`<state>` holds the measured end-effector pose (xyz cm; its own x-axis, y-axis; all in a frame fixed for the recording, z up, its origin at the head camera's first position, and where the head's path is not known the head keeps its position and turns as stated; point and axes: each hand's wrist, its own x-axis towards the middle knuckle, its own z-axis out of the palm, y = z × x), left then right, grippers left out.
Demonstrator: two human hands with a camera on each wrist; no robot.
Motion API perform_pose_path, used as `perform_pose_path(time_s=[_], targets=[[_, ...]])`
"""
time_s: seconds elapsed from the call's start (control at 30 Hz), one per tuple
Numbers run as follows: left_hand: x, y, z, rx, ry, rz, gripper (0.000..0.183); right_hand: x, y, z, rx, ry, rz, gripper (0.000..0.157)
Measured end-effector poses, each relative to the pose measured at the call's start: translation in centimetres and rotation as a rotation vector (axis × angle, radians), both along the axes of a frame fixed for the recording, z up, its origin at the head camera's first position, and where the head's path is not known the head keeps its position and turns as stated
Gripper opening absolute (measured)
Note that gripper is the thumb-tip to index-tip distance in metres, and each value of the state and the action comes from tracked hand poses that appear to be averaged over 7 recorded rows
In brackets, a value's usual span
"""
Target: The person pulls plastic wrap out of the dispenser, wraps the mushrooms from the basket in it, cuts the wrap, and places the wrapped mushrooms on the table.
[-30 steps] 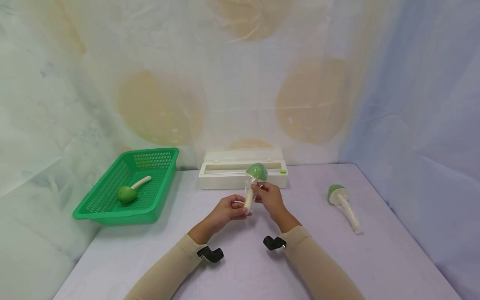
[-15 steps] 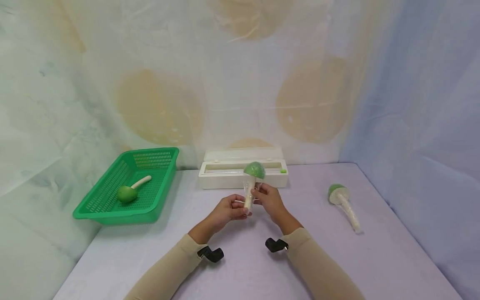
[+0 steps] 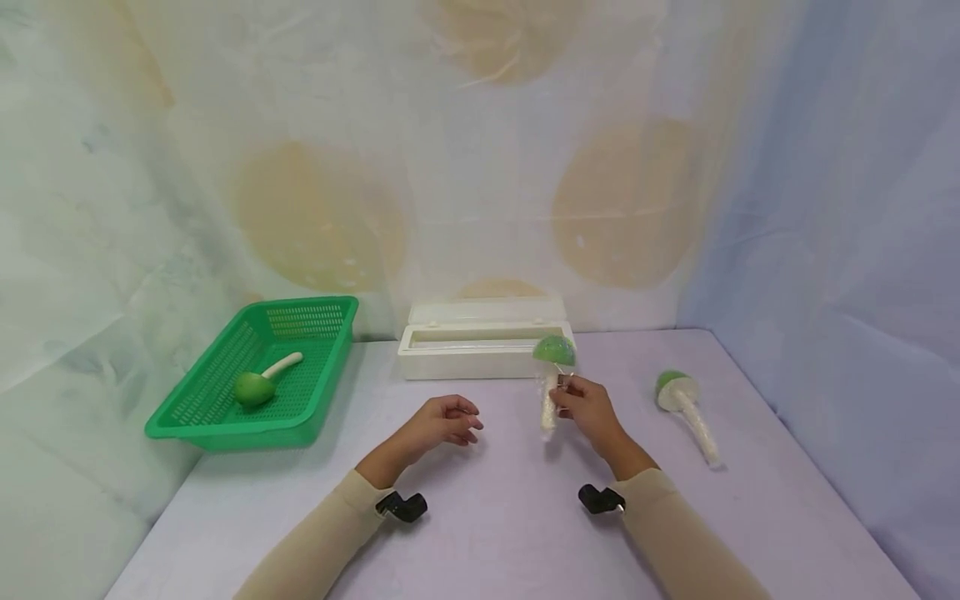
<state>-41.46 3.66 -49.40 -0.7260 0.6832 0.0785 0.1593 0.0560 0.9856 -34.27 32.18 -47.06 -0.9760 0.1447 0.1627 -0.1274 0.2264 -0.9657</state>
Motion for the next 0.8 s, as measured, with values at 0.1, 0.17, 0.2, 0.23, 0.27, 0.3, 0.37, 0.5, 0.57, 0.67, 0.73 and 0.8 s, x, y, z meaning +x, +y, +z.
perform_pose_path(time_s=[0.1,0.17,0.2,0.23,0.27,0.3,0.37,0.5,0.57,0.67,0.73,0.8], targets=[[-0.5,-1.2,0.0,-0.014,0.01,0.017,0.031,0.8,1.9,-0.1,0.056,-0.03,-0.039,0.049],[-0.7,-2.0,0.0,-0.017,0.014,0.032,0.031,1.4,3.2,-0.2,0.096,-0.046,-0.066,0.052],[-0.8,-2.3,0.1,-0.018,0.014,0.04,0.031,1.7,3.8,-0.2,0.125,-0.049,-0.074,0.053],[-0.9,-2.6,0.1,-0.019,0.014,0.048,0.031,2.0,4.4,-0.2,0.161,-0.052,-0.081,0.053],[-1.0,-2.9,0.1,-0.017,0.011,0.056,0.031,2.3,5.1,-0.2,0.202,-0.05,-0.089,0.053],[-1.2,-3.2,0.0,-0.014,0.01,0.062,0.031,2.6,5.7,-0.2,0.248,-0.048,-0.1,0.052],[-1.4,-3.6,-0.1,-0.015,0.005,0.076,0.03,3.2,7.0,-0.3,0.362,-0.042,-0.118,0.052],[-1.7,-4.1,-0.1,-0.019,0.004,0.082,0.027,4.5,9.3,-0.4,0.657,-0.039,-0.18,0.049],[-1.7,-4.2,-0.1,-0.018,0.0,0.078,0.027,5.0,10.1,-0.4,0.783,-0.051,-0.214,0.047],[-1.6,-4.2,0.0,-0.014,-0.008,0.071,0.028,5.7,10.8,-0.5,0.899,-0.085,-0.24,0.044],[-1.5,-4.2,0.0,-0.015,-0.016,0.072,0.028,5.9,11.1,-0.5,0.926,-0.114,-0.249,0.042],[-1.5,-4.2,0.0,-0.019,-0.012,0.072,0.028,5.9,11.5,-0.6,0.942,-0.134,-0.264,0.041]])
